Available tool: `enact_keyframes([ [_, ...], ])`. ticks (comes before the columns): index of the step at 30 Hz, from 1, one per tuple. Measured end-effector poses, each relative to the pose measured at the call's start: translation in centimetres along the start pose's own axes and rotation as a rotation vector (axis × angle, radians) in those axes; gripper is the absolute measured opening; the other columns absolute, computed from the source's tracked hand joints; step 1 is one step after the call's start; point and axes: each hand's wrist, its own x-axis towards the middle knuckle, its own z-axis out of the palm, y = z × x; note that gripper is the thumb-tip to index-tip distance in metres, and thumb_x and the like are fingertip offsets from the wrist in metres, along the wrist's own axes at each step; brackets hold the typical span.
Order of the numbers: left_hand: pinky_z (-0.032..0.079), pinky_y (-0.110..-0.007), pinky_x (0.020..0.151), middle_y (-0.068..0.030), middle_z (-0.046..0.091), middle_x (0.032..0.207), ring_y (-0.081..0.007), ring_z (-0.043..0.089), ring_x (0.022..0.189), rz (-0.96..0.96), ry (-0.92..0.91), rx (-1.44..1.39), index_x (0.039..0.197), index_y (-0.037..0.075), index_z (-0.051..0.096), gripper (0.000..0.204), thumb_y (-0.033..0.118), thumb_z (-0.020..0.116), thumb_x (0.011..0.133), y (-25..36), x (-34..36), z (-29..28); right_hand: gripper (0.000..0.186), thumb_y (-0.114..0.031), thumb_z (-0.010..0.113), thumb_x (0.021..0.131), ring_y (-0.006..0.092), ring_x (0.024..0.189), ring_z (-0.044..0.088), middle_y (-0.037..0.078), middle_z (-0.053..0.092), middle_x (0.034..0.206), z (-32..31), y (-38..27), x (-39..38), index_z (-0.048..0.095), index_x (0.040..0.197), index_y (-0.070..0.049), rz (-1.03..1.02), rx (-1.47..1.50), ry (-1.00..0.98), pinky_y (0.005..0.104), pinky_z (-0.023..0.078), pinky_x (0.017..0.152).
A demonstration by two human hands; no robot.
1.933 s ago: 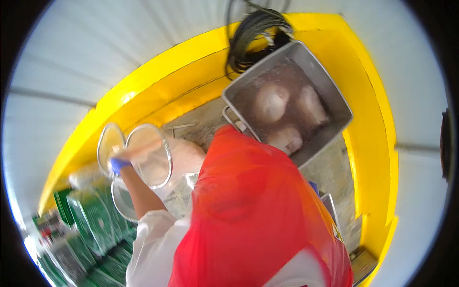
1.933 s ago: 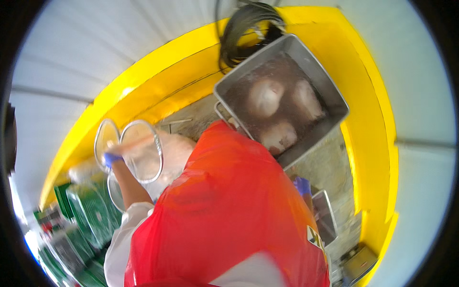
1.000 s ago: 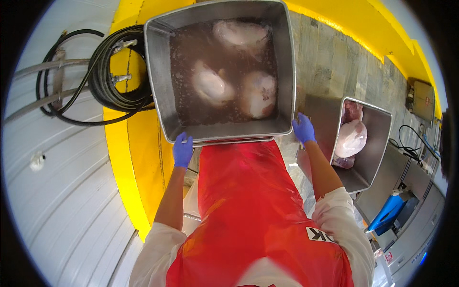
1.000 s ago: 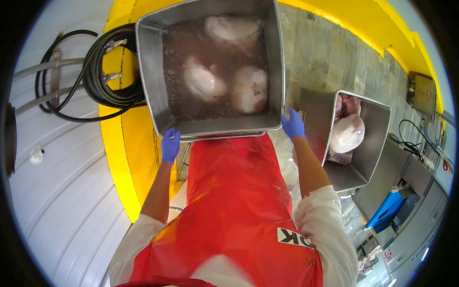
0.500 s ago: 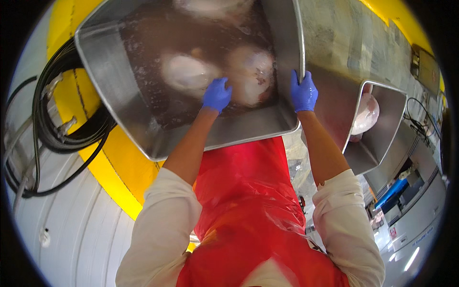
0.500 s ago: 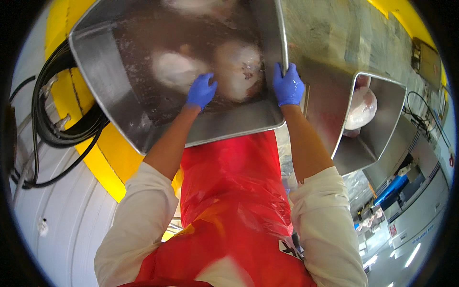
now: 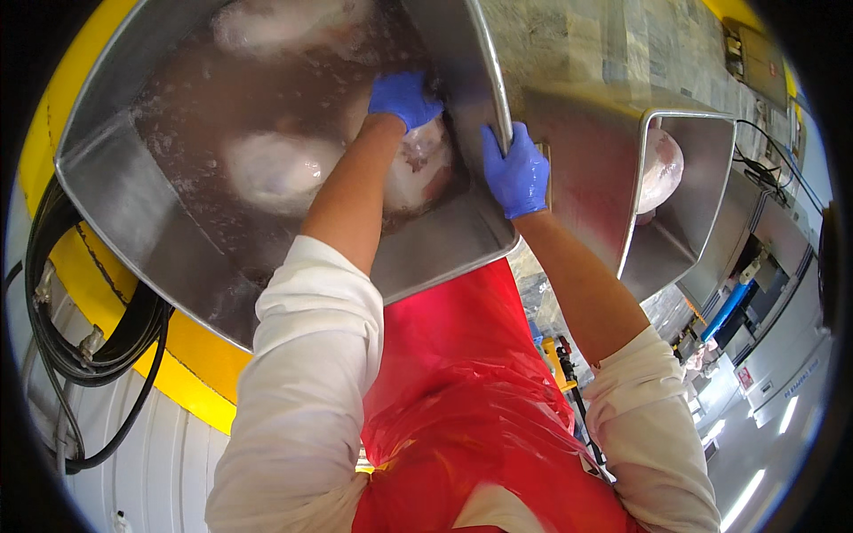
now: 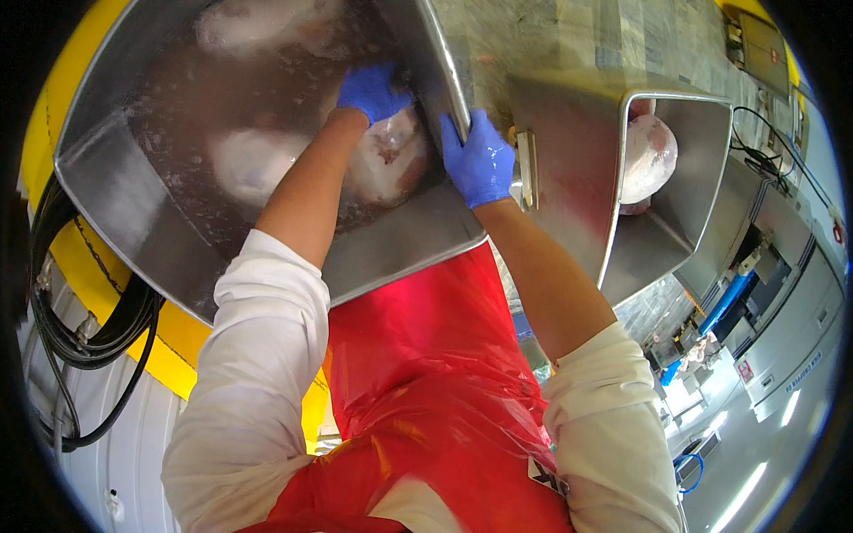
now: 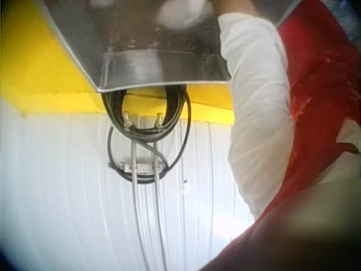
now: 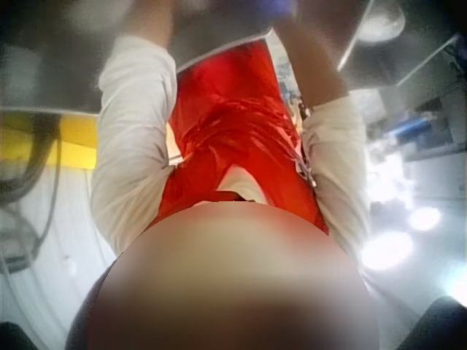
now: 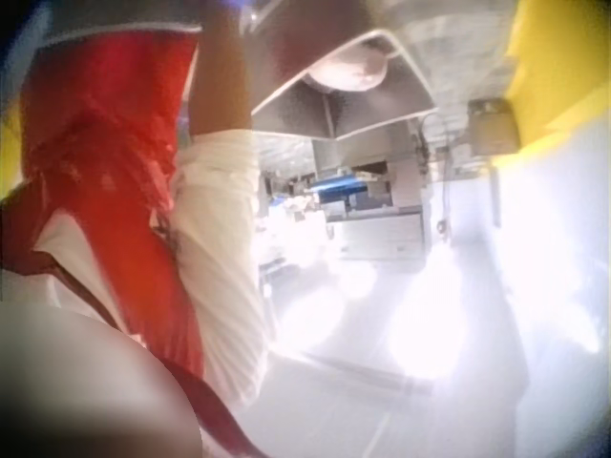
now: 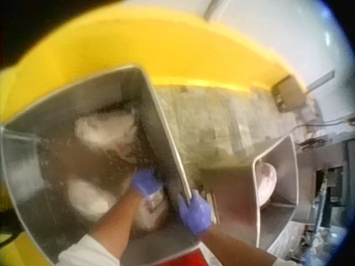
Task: The person removes a large raw meat cut from a water-filled metal bin and places it on a blue cutting board. Using a knife, the person trims fat and connective tissue from the meat, separating pieces and setting them aside.
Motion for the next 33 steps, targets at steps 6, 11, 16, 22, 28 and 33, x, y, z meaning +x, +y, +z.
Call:
enact_keyframes([
  [6, 0.046, -0.054, 0.109, -0.0205, 0.066, 0.135, -0.0403, 0.061, 0.126, 0.081, 0.064, 0.226, 0.153, 0.024, 0.055, 0.083, 0.061, 0.077, 0.082, -0.9, -5.9, -3.4, 0.036, -0.041, 0.074, 0.096, 0.0438, 0.075, 0.072, 0.022, 0.072, 0.082, 0.1, -0.1, -0.1, 0.063, 0.099, -0.007, -0.039, 0.029, 0.043, 0.0521, 0.057, 0.067],
  [11, 0.05, -0.055, 0.098, -0.0191, 0.071, 0.119, -0.0401, 0.065, 0.112, 0.024, 0.028, 0.37, 0.147, 0.022, 0.059, 0.071, 0.051, 0.079, 0.084, -5.1, -11.7, -4.1, 0.034, -0.039, 0.075, 0.097, 0.044, 0.075, 0.071, 0.022, 0.072, 0.082, -0.1, -0.2, -0.1, 0.064, 0.098, -0.007, -0.05, 0.095, 0.044, 0.0517, 0.057, 0.067],
  [16, 0.05, -0.054, 0.091, -0.0194, 0.072, 0.102, -0.0408, 0.066, 0.106, -0.099, 0.17, 0.263, 0.119, 0.011, 0.062, 0.045, 0.041, 0.076, 0.089, -9.4, -16.9, 0.2, 0.037, -0.042, 0.071, 0.099, 0.0477, 0.084, 0.071, 0.027, 0.073, 0.089, -0.4, -0.2, 0.0, 0.065, 0.107, -0.006, 0.008, 0.12, -0.039, 0.0548, 0.057, 0.072],
  [22, 0.05, -0.052, 0.088, -0.0203, 0.07, 0.104, -0.0391, 0.066, 0.103, -0.317, 0.316, 0.144, 0.112, 0.006, 0.061, 0.044, 0.037, 0.079, 0.087, -8.3, -20.6, 2.2, 0.035, -0.041, 0.072, 0.098, 0.0461, 0.079, 0.071, 0.025, 0.072, 0.084, -0.3, -0.5, 0.0, 0.064, 0.102, -0.007, -0.008, 0.092, 0.01, 0.0532, 0.057, 0.068],
  [28, 0.053, -0.051, 0.087, -0.0198, 0.068, 0.098, -0.0379, 0.068, 0.096, -0.075, 0.281, 0.422, 0.109, 0.007, 0.063, 0.029, 0.028, 0.07, 0.091, -6.8, -17.8, 4.9, 0.036, -0.042, 0.073, 0.097, 0.0453, 0.076, 0.072, 0.024, 0.072, 0.082, 0.2, -0.1, 0.2, 0.065, 0.101, -0.007, -0.025, 0.039, 0.033, 0.0531, 0.057, 0.067],
  [33, 0.056, -0.054, 0.078, -0.0172, 0.071, 0.093, -0.037, 0.072, 0.087, -0.107, 0.191, 0.379, 0.096, 0.009, 0.071, 0.013, 0.017, 0.061, 0.092, -10.9, -15.8, 5.2, 0.036, -0.042, 0.073, 0.097, 0.0455, 0.077, 0.072, 0.024, 0.073, 0.083, 0.3, 0.0, 0.2, 0.065, 0.102, -0.007, -0.001, 0.019, 0.01, 0.0535, 0.057, 0.067],
])
